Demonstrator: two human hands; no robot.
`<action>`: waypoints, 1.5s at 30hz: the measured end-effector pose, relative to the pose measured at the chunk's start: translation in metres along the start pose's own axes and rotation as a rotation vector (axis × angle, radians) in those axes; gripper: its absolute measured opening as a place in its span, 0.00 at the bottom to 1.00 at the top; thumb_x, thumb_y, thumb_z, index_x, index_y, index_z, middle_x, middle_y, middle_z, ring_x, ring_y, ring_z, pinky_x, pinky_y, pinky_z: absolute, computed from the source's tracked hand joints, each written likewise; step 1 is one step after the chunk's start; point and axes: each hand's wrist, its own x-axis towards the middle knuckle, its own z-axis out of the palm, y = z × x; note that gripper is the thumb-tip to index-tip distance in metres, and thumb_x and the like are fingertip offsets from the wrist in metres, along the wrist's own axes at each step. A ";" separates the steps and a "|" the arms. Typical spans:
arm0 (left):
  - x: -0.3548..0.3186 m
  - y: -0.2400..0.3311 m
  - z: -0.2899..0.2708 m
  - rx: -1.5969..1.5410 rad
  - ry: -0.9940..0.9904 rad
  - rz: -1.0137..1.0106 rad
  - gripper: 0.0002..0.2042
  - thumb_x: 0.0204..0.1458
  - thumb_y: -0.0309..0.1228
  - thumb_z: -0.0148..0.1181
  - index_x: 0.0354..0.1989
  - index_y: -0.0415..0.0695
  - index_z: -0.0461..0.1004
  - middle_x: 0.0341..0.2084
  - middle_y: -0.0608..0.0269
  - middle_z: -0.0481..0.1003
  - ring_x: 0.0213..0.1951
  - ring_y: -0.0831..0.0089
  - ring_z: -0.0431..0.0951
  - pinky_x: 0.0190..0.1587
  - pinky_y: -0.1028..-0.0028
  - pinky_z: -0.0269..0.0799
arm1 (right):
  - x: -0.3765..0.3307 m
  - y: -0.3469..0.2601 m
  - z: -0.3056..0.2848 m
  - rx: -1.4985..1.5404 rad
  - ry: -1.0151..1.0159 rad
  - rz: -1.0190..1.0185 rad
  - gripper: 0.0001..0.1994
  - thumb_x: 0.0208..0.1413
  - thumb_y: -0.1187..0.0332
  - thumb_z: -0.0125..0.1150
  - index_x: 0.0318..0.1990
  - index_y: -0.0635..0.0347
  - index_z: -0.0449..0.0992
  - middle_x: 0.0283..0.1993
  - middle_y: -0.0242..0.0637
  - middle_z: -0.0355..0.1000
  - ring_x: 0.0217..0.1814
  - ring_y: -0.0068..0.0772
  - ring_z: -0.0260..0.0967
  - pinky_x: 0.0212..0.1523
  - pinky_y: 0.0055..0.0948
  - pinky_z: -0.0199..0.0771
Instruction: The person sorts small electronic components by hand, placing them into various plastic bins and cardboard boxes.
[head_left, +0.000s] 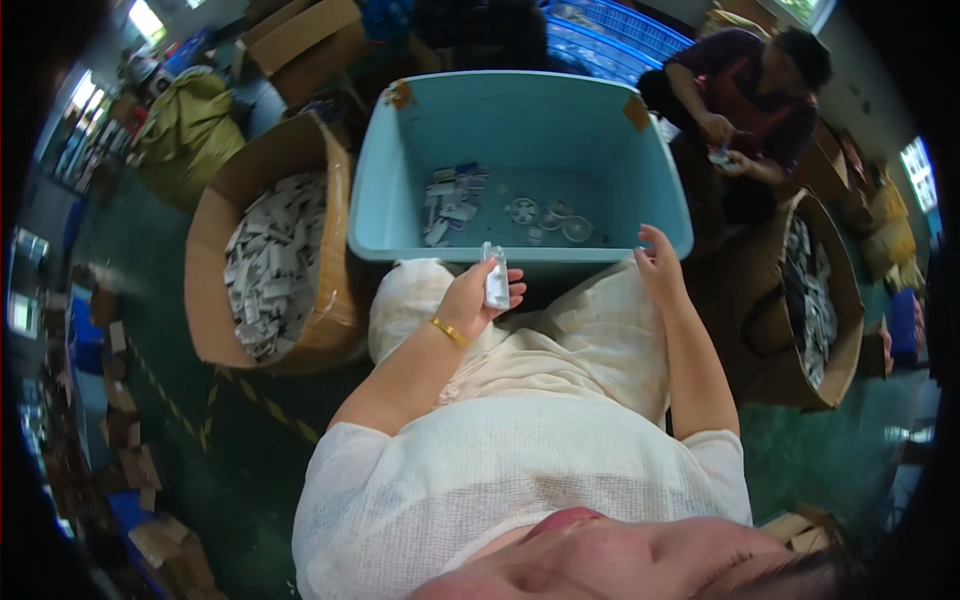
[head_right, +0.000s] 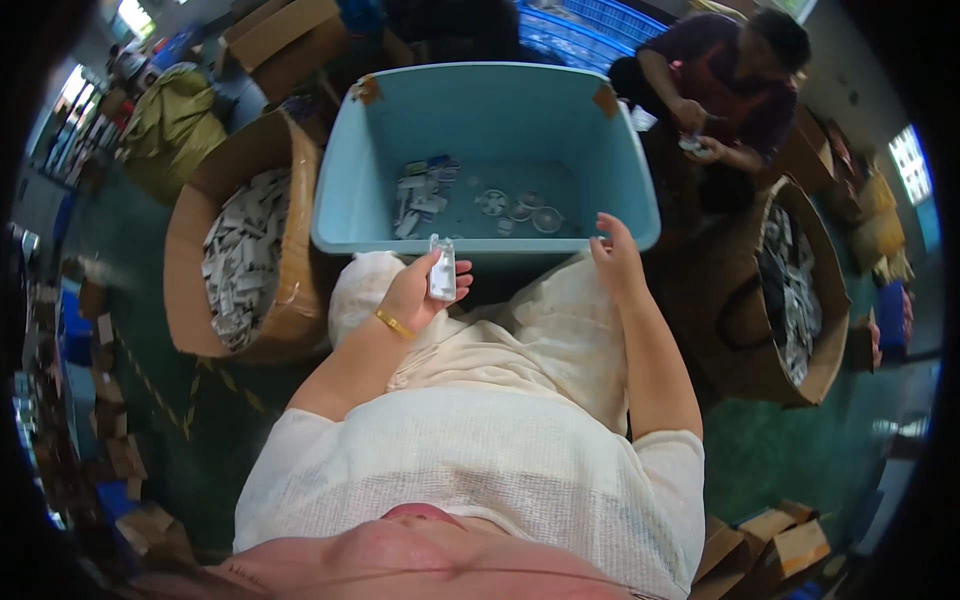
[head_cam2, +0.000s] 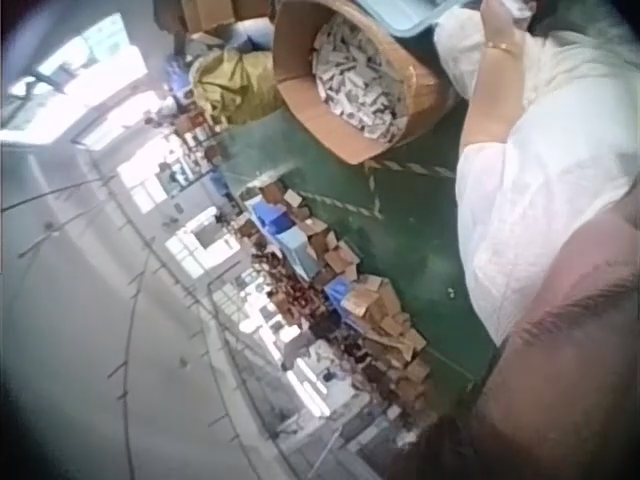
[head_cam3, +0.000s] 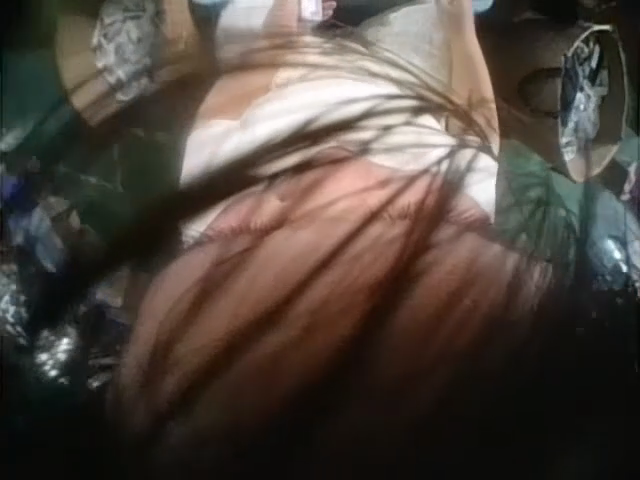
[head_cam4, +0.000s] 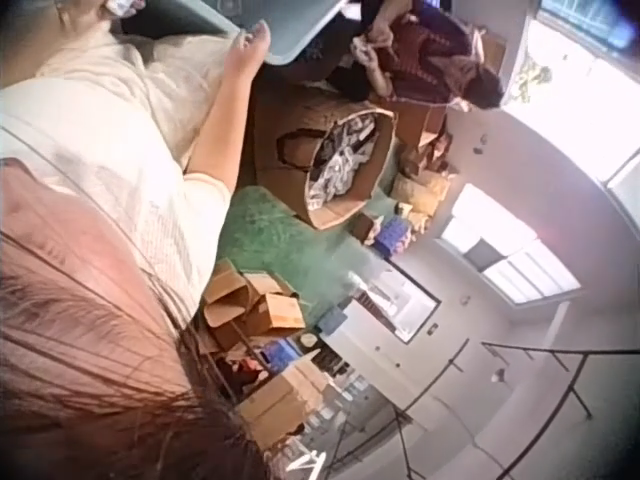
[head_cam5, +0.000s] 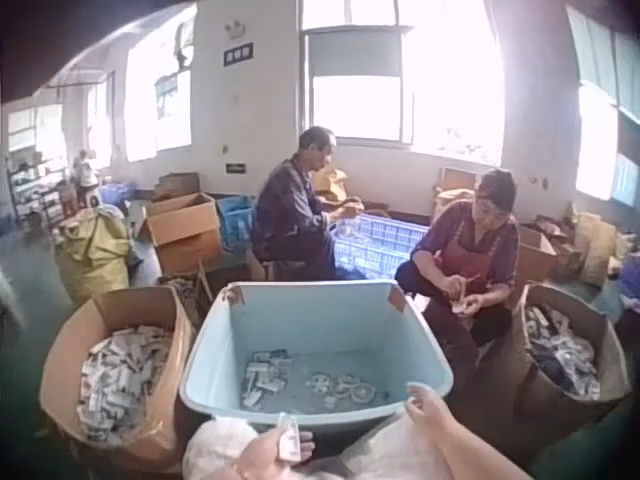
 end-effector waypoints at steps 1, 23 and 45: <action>-0.003 0.016 0.001 -0.076 0.008 0.060 0.14 0.57 0.37 0.42 0.45 0.39 0.62 0.38 0.50 0.72 0.36 0.58 0.75 0.37 0.64 0.74 | -0.012 -0.010 0.000 -0.190 -0.064 -0.234 0.19 0.48 0.75 0.55 0.50 0.61 0.65 0.44 0.40 0.68 0.34 0.31 0.68 0.35 0.27 0.69; 0.003 0.058 -0.021 0.401 -0.089 0.413 0.06 0.53 0.27 0.50 0.37 0.42 0.69 0.21 0.73 0.67 0.20 0.87 0.64 0.24 0.86 0.61 | 0.000 -0.041 0.018 -0.262 -0.119 -0.278 0.06 0.50 0.79 0.51 0.36 0.64 0.73 0.31 0.38 0.70 0.30 0.28 0.68 0.32 0.22 0.68; -0.029 0.116 -0.058 0.621 -0.387 -0.051 0.08 0.54 0.30 0.48 0.37 0.39 0.70 0.25 0.63 0.72 0.28 0.78 0.70 0.32 0.77 0.66 | 0.146 0.020 0.400 -1.005 -1.441 -0.159 0.23 0.47 0.67 0.50 0.55 0.46 0.65 0.55 0.44 0.62 0.57 0.45 0.60 0.54 0.39 0.62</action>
